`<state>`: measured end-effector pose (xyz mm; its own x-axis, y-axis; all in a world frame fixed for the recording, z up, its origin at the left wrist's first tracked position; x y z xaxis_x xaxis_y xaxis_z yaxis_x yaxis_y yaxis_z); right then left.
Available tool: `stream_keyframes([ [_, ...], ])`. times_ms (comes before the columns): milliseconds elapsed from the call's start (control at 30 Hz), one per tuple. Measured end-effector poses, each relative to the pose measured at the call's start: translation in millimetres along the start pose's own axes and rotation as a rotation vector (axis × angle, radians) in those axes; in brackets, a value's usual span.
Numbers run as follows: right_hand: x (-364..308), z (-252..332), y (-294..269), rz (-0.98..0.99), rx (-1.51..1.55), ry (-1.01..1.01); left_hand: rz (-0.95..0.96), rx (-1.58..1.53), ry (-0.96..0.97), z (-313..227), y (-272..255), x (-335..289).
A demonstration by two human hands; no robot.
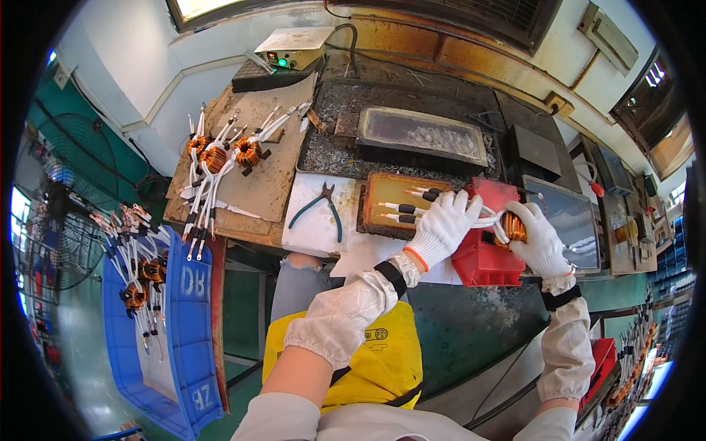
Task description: Dipping bundles of electrical wire ends into a molten solder bath to tin them.
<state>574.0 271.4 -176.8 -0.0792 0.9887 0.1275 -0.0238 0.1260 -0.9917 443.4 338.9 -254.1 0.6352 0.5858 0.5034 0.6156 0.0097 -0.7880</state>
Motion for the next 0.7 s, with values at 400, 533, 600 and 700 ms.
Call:
stream_keyframes([
  [400,-17.6,-5.7,10.0,-0.114,0.089,0.124,-0.309,0.015,0.123,-10.9,-32.2,-19.8],
  [533,-16.6,-4.3,9.2,-0.113,0.077,0.135,-0.259,0.034,0.087,-6.1,-21.9,-33.4],
  [600,-16.2,-2.6,9.2,-0.122,0.08,0.128,-0.245,0.025,0.087,-3.0,-19.7,-34.6],
  [700,-17.4,-2.8,9.0,-0.129,0.084,0.122,-0.22,0.0,0.085,-0.6,-16.6,-33.5],
])
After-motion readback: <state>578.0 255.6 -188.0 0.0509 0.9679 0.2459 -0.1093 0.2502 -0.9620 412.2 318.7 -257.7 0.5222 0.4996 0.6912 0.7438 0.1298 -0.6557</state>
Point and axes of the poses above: each hand's wrist, its own x-axis towards the middle knuckle, its own y-axis out of the palm, z = x × y, the point moved 7 cm from there along x, towards the middle knuckle, and after that the axes turned 15 degrees about -x, right-handed, at the moved point
